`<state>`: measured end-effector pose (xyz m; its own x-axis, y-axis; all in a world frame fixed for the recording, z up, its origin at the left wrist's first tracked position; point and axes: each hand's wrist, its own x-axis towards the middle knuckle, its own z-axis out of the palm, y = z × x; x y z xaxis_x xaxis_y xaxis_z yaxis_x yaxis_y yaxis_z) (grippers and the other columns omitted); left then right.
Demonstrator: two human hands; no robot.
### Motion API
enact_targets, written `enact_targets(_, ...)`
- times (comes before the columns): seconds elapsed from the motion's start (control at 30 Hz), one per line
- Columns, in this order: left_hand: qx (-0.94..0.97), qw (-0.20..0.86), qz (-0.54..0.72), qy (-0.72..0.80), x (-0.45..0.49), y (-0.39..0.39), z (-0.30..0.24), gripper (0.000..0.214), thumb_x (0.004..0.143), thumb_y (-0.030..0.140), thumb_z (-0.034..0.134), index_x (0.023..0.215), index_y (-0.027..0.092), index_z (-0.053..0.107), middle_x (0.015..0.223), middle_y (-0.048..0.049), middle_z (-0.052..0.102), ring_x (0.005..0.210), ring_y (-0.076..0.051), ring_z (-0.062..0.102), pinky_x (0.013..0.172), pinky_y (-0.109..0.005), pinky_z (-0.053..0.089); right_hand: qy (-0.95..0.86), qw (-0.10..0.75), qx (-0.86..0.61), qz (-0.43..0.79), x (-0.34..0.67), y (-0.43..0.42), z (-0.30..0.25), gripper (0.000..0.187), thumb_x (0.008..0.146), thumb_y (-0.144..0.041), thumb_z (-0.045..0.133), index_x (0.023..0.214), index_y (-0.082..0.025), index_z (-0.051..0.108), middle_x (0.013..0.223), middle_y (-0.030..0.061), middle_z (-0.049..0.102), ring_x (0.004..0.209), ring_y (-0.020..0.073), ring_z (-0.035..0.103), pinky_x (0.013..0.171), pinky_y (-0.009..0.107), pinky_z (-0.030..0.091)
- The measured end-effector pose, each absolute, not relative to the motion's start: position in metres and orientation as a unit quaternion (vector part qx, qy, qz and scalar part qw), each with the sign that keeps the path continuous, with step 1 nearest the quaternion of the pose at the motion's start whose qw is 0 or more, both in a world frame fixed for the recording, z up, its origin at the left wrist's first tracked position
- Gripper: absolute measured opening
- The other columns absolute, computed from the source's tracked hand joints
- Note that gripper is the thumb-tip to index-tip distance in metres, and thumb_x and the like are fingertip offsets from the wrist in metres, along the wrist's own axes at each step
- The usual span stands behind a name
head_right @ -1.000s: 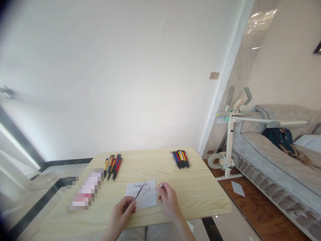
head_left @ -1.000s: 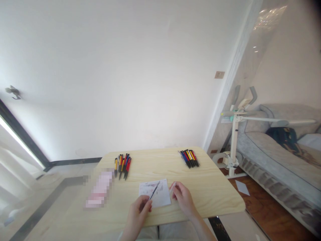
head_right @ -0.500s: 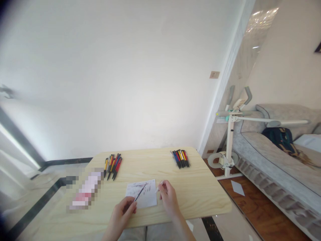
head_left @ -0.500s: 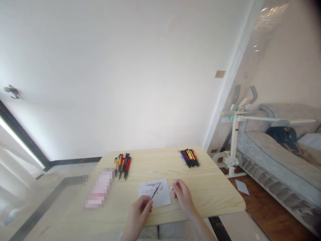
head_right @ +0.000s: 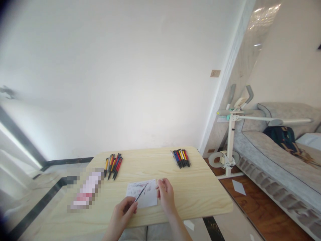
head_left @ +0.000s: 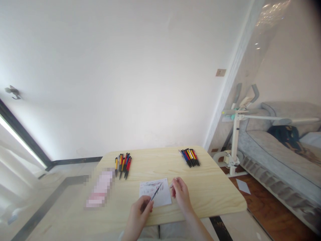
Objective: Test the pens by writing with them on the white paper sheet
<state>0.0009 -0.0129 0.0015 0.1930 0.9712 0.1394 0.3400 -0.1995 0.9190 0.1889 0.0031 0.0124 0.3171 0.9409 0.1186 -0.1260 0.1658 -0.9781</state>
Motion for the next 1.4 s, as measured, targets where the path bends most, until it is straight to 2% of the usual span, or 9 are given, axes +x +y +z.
enact_targets(0.2,0.665,0.388,0.402,0.497,0.002,-0.013,0.003,0.023,0.078,0.039,0.053,0.073,0.017,0.059,0.056,0.0004,0.060,0.055,-0.015,0.056,0.054,-0.023,0.042,-0.387,0.664,-0.491,0.410,0.184,0.008,0.021,0.035,0.080,-0.049,0.049,0.063,-0.019,0.043,0.053,-0.0068,0.044,0.036,0.0047,0.035,0.034,0.017,0.026)
enact_targets(0.43,0.670,0.379,0.402,0.496,0.002,-0.014,0.005,0.024,0.078,0.040,0.053,0.071,0.018,0.059,0.055,0.0005,0.059,0.054,-0.014,0.053,0.052,-0.023,0.040,-0.390,0.672,-0.476,0.413,0.175,0.010,0.028,0.034,0.078,-0.051,0.050,0.067,-0.020,0.044,0.051,-0.0074,0.045,0.036,0.0053,0.037,0.035,0.017,0.028)
enact_targets(0.9,0.673,0.376,0.396,0.499,0.002,-0.015,0.005,0.022,0.078,0.038,0.053,0.073,0.018,0.059,0.056,0.0007,0.059,0.054,-0.014,0.054,0.052,-0.022,0.040,-0.403,0.661,-0.468,0.426,0.171,0.008,0.030,0.030,0.080,-0.048,0.051,0.071,-0.020,0.044,0.051,-0.0084,0.043,0.037,0.0055,0.037,0.035,0.017,0.028)
enact_targets(1.4,0.679,0.373,0.391,0.497,0.000,-0.014,0.001,0.021,0.079,0.037,0.052,0.074,0.017,0.060,0.058,0.0003,0.060,0.056,-0.014,0.054,0.053,-0.022,0.040,-0.410,0.651,-0.471,0.431,0.170,0.009,0.034,0.029,0.079,-0.046,0.052,0.069,-0.019,0.045,0.058,-0.0054,0.050,0.036,0.0039,0.038,0.034,0.016,0.026)
